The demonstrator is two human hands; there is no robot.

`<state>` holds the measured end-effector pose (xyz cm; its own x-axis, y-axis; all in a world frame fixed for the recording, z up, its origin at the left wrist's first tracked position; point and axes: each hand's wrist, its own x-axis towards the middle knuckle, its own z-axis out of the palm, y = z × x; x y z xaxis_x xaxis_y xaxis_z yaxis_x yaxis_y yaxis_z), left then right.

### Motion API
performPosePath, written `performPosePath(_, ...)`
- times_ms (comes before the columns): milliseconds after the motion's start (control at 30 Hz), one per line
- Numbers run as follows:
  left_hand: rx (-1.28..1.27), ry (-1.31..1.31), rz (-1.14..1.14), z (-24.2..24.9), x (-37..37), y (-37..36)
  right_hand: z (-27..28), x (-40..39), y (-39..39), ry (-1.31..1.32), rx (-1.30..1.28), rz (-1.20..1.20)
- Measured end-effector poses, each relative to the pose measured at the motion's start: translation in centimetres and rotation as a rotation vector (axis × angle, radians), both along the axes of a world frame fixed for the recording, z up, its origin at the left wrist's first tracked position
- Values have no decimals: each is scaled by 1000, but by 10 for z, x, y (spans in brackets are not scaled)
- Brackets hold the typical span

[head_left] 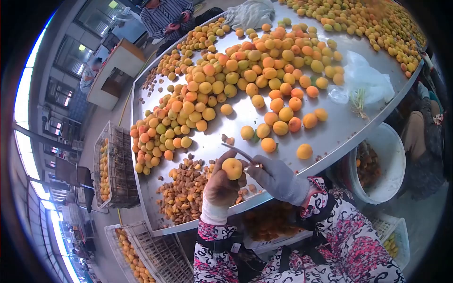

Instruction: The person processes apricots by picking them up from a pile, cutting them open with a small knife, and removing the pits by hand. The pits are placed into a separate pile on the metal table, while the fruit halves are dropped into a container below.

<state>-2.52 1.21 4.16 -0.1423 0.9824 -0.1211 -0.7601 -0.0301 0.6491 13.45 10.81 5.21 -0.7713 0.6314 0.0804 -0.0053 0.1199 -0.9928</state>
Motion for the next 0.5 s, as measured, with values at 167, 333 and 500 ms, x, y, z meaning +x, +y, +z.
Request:
performPosePath(167,75,81,131,7,-9,-3,-1,-4,-13,-147,158,49)
performPosePath(333,69,109,180,10,-19,-7,-6,-8,-27,-181,188,36)
performPosePath(500,1,315,220,11,-21,-11,-4,-6,-29,-278,203,46)
